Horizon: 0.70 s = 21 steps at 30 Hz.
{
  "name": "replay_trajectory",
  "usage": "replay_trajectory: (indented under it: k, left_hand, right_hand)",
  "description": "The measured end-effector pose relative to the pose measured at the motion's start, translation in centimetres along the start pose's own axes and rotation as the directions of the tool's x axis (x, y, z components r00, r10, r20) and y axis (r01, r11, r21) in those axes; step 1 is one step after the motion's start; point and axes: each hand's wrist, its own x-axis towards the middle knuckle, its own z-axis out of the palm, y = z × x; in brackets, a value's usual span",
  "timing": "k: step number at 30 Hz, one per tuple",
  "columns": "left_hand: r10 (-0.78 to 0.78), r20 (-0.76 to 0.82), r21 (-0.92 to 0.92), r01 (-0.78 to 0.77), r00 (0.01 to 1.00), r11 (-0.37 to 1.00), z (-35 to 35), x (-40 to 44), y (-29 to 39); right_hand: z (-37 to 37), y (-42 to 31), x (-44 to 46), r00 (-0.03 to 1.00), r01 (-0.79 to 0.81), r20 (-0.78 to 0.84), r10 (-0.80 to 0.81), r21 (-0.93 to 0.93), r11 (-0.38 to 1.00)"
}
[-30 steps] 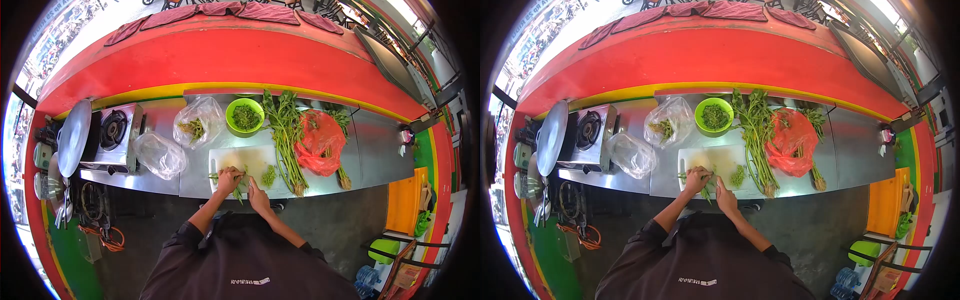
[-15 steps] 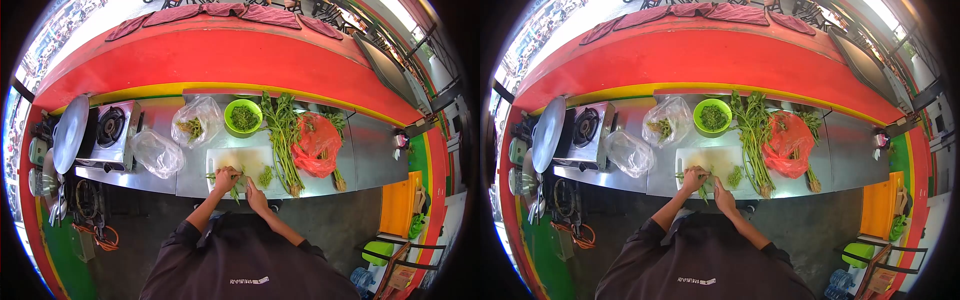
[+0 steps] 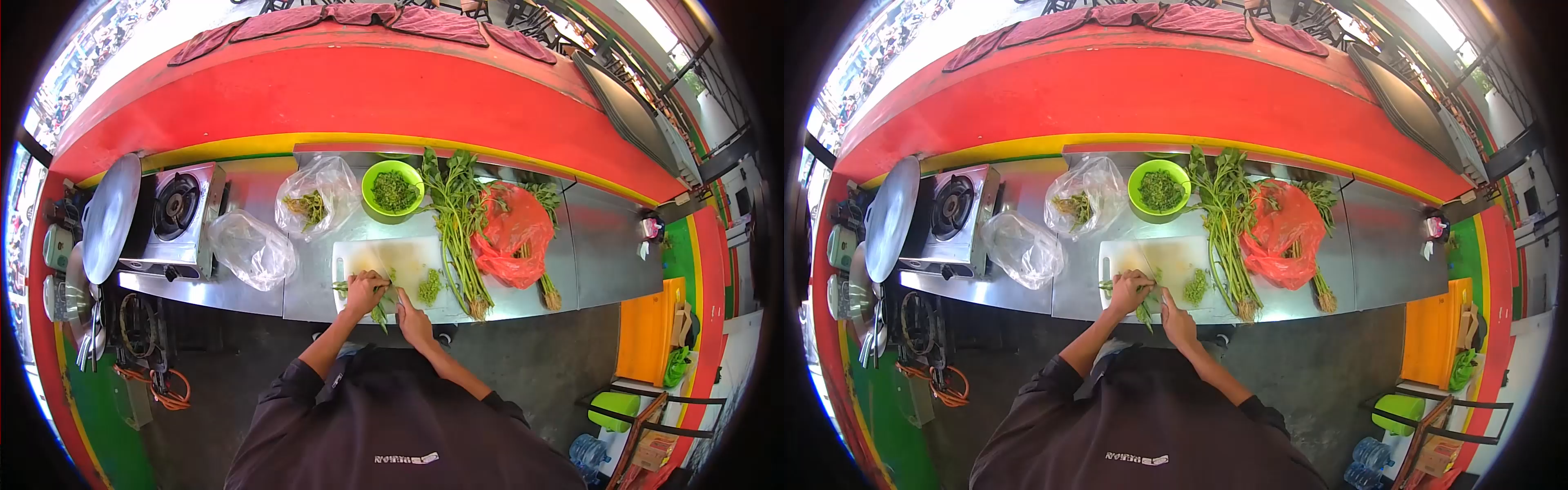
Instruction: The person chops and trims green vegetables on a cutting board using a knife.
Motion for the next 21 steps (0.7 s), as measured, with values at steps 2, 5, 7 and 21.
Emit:
replay_trajectory:
  k: [2,5,7,21]
  left_hand:
    - [0.001,-0.02,-0.009,-0.001,1.0,1.0,-0.3,-0.3,0.5]
    - [-0.02,-0.039,-0.02,0.019,0.999,1.0,0.3,-0.4,0.1]
    - [-0.054,-0.045,-0.055,0.052,0.998,0.997,0.3,-0.2,0.1]
    - [-0.033,-0.064,-0.026,0.031,0.997,0.999,0.2,-0.9,0.2]
  right_hand:
    - [-0.8,-0.8,0.3,0.999,-0.033,0.044,0.032,0.028,0.999]
    - [-1.6,-1.1,-0.2,0.996,-0.056,0.073,0.051,0.063,0.996]
    - [-1.5,-0.4,-0.9,0.997,-0.044,0.065,0.039,0.083,0.996]
    - [-1.7,-0.3,-0.9,0.989,-0.082,0.131,0.074,0.057,0.995]
